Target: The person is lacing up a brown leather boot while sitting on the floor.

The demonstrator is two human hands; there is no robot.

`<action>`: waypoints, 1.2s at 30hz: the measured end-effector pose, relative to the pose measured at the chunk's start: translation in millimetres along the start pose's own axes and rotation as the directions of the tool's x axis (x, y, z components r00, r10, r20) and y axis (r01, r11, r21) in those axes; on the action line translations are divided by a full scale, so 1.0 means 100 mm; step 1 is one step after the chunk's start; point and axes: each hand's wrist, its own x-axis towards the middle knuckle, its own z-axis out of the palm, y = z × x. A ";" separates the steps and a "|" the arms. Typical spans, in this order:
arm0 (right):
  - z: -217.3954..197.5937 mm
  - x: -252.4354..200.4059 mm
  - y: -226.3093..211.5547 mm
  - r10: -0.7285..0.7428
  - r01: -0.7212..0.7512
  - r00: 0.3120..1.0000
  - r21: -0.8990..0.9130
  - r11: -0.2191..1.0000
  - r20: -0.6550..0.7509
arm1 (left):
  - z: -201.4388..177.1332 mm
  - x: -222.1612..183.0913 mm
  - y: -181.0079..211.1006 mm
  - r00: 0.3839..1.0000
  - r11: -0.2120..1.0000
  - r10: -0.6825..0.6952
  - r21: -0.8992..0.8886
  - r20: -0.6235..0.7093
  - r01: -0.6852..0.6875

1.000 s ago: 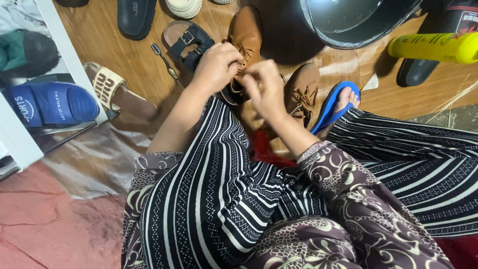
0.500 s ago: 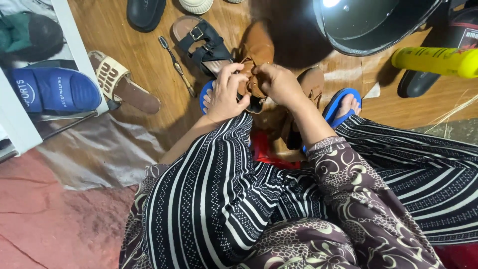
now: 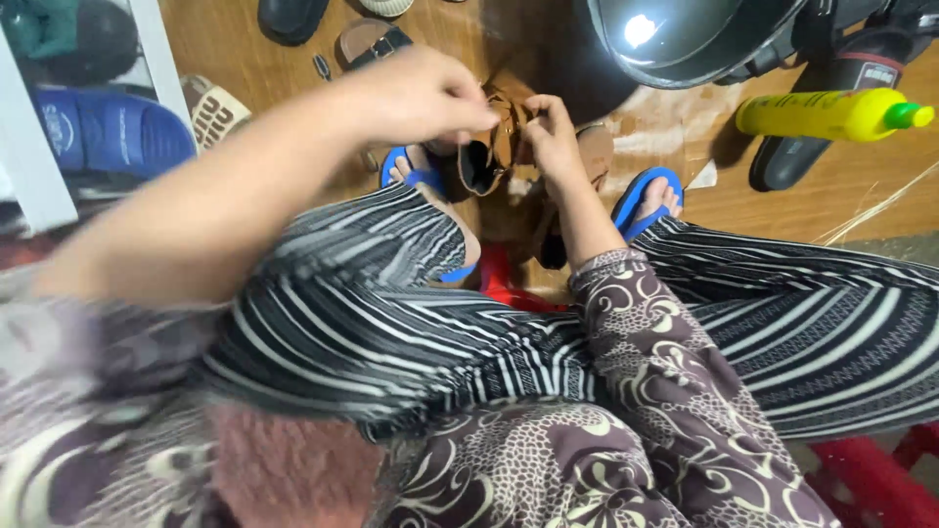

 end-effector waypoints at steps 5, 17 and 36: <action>-0.24 -0.16 -0.38 -0.508 0.459 0.857 -0.319 0.829 -0.086 | 1.38 1.08 -0.21 0.921 0.930 -0.210 -0.357 -0.327 0.085; -0.44 -0.49 -1.20 -0.702 0.720 0.687 0.044 0.693 -0.185 | 2.47 1.17 -0.04 0.747 0.884 -0.361 -0.461 -0.559 0.082; -1.00 -1.34 -2.07 -0.872 0.834 0.488 0.314 0.453 -0.042 | 1.87 1.72 -0.12 0.771 0.298 -0.608 -0.955 -0.189 0.001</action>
